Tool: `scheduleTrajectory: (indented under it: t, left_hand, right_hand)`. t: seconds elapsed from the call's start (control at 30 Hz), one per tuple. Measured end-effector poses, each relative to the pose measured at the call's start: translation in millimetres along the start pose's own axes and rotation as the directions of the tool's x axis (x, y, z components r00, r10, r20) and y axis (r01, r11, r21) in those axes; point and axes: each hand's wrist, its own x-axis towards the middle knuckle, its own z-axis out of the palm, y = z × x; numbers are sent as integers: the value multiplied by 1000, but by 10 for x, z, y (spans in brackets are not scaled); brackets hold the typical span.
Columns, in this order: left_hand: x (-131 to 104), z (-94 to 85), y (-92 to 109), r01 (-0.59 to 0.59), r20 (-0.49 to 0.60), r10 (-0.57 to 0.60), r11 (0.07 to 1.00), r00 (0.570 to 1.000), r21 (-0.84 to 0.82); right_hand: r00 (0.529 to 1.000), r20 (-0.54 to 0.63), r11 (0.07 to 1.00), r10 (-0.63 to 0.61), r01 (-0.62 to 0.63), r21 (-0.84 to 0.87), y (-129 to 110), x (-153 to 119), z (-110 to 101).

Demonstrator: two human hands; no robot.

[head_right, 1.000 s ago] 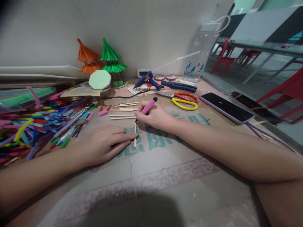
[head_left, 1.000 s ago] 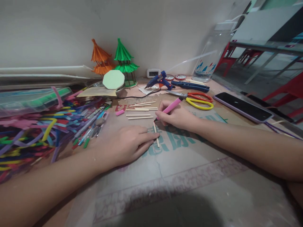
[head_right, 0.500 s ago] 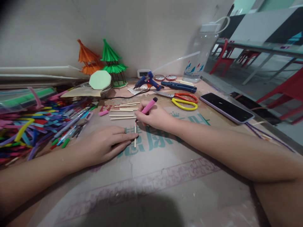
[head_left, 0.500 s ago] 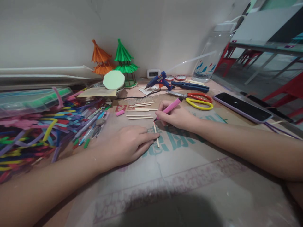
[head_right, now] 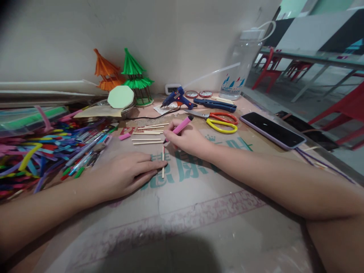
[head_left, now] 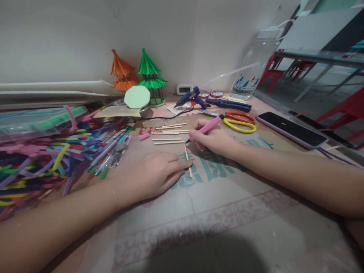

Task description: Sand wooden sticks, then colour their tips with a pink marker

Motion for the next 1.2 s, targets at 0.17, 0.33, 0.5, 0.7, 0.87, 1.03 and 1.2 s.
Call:
scheduleTrajectory:
  t: [0.17, 0.33, 0.5, 0.7, 0.87, 1.03, 1.2]
  left_hand:
    - [7, 6, -1, -7, -16, 7, 1000, 1000, 3]
    - [-10, 8, -2, 3, -7, -4, 1000, 1000, -20]
    - [4, 11, -6, 15, 8, -15, 1000, 1000, -22]
    - [9, -4, -2, 15, 18, -15, 1000, 1000, 1]
    - [4, -3, -7, 23, 35, -23, 1000, 999, -1]
    - [4, 3, -6, 22, 36, -22, 1000, 999, -6]
    - [-1, 6, -8, 11, 20, -11, 1000, 1000, -1]
  right_hand:
    - [1000, 0, 999, -30, 30, -27, 10, 12, -5]
    - [999, 43, 997, 2, 1, -76, 3, 7, 5]
    - [998, 52, 994, 35, -29, -103, 7, 19, 17]
    - [995, 71, 995, 74, -69, -77, -24, 5, 2]
    - [987, 131, 996, 90, -89, -12, -54, -19, -15]
    - [987, 130, 995, 92, -97, 34, -40, -13, -8]
    - [995, 62, 997, 82, -81, -20, -10, 10, 1]
